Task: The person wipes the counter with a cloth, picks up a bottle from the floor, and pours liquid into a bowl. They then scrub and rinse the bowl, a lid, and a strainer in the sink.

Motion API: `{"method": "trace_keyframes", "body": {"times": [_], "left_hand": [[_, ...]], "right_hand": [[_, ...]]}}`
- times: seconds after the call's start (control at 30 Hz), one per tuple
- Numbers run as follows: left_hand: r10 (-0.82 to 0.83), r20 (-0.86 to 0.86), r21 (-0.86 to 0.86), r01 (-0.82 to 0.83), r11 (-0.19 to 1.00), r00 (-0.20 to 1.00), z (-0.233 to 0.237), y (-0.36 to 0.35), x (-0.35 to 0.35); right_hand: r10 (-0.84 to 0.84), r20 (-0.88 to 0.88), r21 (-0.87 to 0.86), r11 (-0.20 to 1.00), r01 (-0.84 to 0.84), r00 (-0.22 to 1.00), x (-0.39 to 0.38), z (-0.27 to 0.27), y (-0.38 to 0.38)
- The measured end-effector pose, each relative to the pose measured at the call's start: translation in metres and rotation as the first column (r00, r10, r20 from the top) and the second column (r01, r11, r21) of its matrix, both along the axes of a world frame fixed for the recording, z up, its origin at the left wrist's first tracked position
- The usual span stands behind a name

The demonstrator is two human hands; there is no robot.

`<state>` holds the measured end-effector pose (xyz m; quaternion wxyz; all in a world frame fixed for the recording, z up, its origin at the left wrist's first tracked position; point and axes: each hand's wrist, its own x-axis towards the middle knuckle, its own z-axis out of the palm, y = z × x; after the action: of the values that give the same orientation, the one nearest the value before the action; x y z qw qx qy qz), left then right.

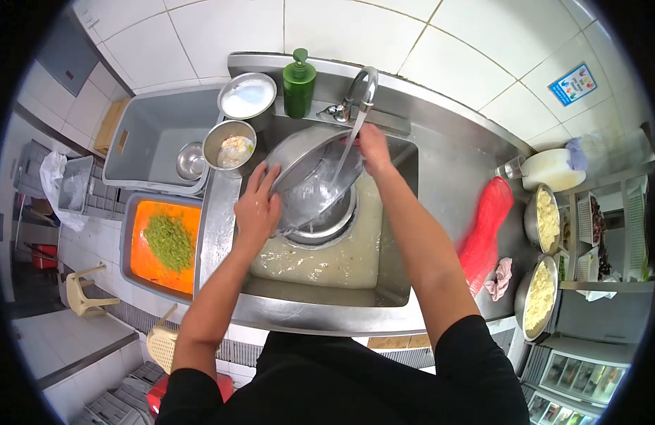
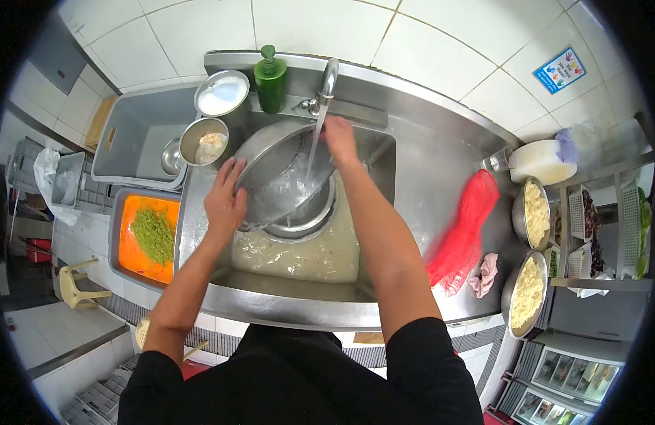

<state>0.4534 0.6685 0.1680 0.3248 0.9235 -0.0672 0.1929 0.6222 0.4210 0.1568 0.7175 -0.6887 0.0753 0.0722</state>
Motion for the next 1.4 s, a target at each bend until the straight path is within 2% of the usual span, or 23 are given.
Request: {"method": "trace_keyframes", "body": {"times": [0.03, 0.07, 0.1, 0.13, 0.17, 0.2, 0.23, 0.27, 0.33, 0.37, 0.4, 0.47, 0.5, 0.57, 0.6, 0.7, 0.77, 0.8, 0.87, 1.0, 1.13, 1.2, 1.4], "left_hand": [[0.072, 0.003, -0.04, -0.072, 0.997, 0.997, -0.008, 0.0, -0.008], [0.144, -0.001, -0.081, -0.144, 0.986, 0.99, -0.013, 0.0, -0.013], [0.143, -0.007, -0.08, -0.143, 0.987, 0.99, -0.013, -0.004, -0.011], [0.212, -0.019, -0.056, -0.213, 0.975, 0.977, -0.011, -0.013, -0.004], [0.282, -0.026, -0.033, -0.283, 0.959, 0.959, -0.01, -0.021, 0.004], [0.289, -0.025, -0.037, -0.29, 0.956, 0.957, -0.015, -0.028, 0.014], [0.233, -0.058, -0.018, -0.234, 0.972, 0.971, -0.027, -0.036, 0.026], [0.174, -0.093, -0.001, -0.175, 0.985, 0.98, -0.032, -0.04, 0.035], [0.149, -0.05, -0.058, -0.152, 0.987, 0.988, -0.042, -0.041, 0.046], [0.123, 0.001, -0.104, -0.123, 0.987, 0.992, -0.044, -0.041, 0.051], [0.121, -0.001, -0.111, -0.121, 0.986, 0.993, -0.047, -0.041, 0.055], [0.025, 0.022, -0.163, -0.021, 0.986, 0.999, -0.052, -0.039, 0.065], [0.022, 0.023, -0.166, -0.018, 0.986, 1.0, -0.055, -0.041, 0.07], [-0.041, 0.067, -0.13, 0.049, 0.99, 0.997, -0.058, -0.046, 0.081], [-0.04, 0.068, -0.133, 0.048, 0.99, 0.997, -0.058, -0.049, 0.088], [-0.08, -0.127, -0.159, 0.06, 0.985, 0.989, -0.058, -0.061, 0.1], [-0.175, 0.058, -0.081, 0.18, 0.98, 0.983, -0.055, -0.066, 0.107], [-0.176, 0.058, -0.082, 0.18, 0.98, 0.983, -0.052, -0.068, 0.11], [-0.152, -0.098, -0.152, 0.136, 0.979, 0.983, -0.045, -0.071, 0.112], [-0.135, 0.036, -0.089, 0.138, 0.986, 0.99, -0.021, -0.065, 0.099], [0.094, 0.094, -0.188, -0.075, 0.979, 0.991, -0.012, -0.035, 0.048], [0.201, 0.001, -0.307, -0.191, 0.932, 0.98, -0.001, -0.023, 0.012], [0.331, -0.052, -0.508, -0.31, 0.804, 0.942, 0.013, 0.003, -0.067]], "right_hand": [[-0.014, 0.053, -0.043, 0.999, 0.017, 0.998, 0.004, -0.023, 0.008], [-0.017, 0.047, -0.042, 0.999, 0.019, 0.999, -0.003, -0.015, 0.02], [0.058, -0.005, -0.309, 0.949, -0.056, 0.998, -0.016, 0.007, 0.035], [0.123, -0.075, -0.55, 0.823, -0.144, 0.99, -0.029, 0.019, 0.049], [0.129, -0.078, -0.552, 0.82, -0.15, 0.989, -0.044, 0.018, 0.064], [0.233, 0.012, -0.722, 0.675, -0.153, 0.972, -0.06, 0.015, 0.077], [0.35, 0.077, -0.858, 0.5, -0.117, 0.934, -0.068, 0.017, 0.084], [0.356, 0.076, -0.862, 0.493, -0.118, 0.931, -0.066, 0.02, 0.083], [0.546, 0.054, -0.511, 0.734, -0.447, 0.836, -0.058, 0.03, 0.069], [0.434, -0.016, -0.388, 0.828, -0.405, 0.901, -0.046, 0.04, 0.055], [0.432, -0.02, -0.393, 0.826, -0.404, 0.902, -0.035, 0.048, 0.043], [0.102, -0.077, -0.354, 0.927, -0.123, 0.992, -0.02, 0.062, 0.027], [0.098, -0.077, -0.357, 0.927, -0.119, 0.992, -0.023, 0.064, 0.027], [0.333, -0.128, -0.008, 0.942, -0.336, 0.934, -0.027, 0.068, 0.031], [0.333, -0.128, -0.012, 0.941, -0.337, 0.934, -0.028, 0.071, 0.034], [0.361, -0.158, 0.024, 0.932, -0.362, 0.919, -0.027, 0.068, 0.037], [0.297, -0.175, 0.097, 0.954, -0.284, 0.939, -0.022, 0.068, 0.034], [0.297, -0.176, 0.097, 0.954, -0.284, 0.939, -0.023, 0.067, 0.035], [0.294, -0.151, -0.002, 0.955, -0.298, 0.944, -0.027, 0.064, 0.039], [0.152, -0.115, 0.074, 0.987, -0.144, 0.982, -0.02, 0.065, 0.035], [0.176, -0.042, 0.024, 0.984, -0.175, 0.983, -0.018, 0.072, 0.039], [0.197, -0.029, 0.012, 0.98, -0.197, 0.98, -0.016, 0.068, 0.041], [0.089, -0.084, 0.058, 0.995, -0.084, 0.992, -0.013, 0.021, 0.046]]}}
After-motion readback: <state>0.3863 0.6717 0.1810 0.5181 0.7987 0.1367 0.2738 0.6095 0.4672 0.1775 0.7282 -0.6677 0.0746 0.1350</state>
